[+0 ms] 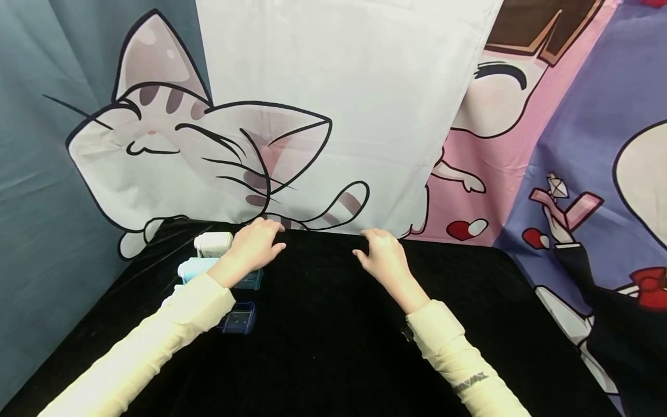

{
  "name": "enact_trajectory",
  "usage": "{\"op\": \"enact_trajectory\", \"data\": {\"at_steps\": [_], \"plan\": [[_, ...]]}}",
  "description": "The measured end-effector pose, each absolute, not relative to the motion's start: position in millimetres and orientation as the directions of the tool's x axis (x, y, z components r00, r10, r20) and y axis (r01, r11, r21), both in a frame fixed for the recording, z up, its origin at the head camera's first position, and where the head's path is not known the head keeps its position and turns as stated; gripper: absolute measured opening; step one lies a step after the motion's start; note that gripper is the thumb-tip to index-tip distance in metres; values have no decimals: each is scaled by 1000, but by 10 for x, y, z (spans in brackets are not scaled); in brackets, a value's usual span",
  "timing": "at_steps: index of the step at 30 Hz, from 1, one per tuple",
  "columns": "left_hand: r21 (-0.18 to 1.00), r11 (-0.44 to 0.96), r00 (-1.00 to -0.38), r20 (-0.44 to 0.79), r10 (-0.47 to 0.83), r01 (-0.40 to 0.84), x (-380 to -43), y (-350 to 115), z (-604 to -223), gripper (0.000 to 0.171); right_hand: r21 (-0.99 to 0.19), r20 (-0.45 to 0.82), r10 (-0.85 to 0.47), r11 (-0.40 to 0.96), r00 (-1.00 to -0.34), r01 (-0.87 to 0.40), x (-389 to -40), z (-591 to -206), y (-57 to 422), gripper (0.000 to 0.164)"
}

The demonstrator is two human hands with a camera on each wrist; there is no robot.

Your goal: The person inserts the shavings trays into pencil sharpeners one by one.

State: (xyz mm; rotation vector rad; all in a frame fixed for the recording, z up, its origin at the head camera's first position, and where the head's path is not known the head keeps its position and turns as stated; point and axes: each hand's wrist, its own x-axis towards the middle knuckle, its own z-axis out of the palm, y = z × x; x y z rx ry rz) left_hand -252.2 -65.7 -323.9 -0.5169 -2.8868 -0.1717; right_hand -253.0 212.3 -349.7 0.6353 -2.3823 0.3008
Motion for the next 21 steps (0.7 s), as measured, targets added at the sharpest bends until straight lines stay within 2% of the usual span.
{"op": "enact_trajectory", "data": {"at_steps": [6,21], "plan": [[119,922,-905,273,327,369,-2623,-870,-3222,30,-44,663,-384,837,-643,-545,-2634,-3443,1979,33],[157,931,-928,235,289,330,-2863,-1406,-3161,36,-31,645,-415,825,-642,-564,-2882,-3398,1686,34]]}}
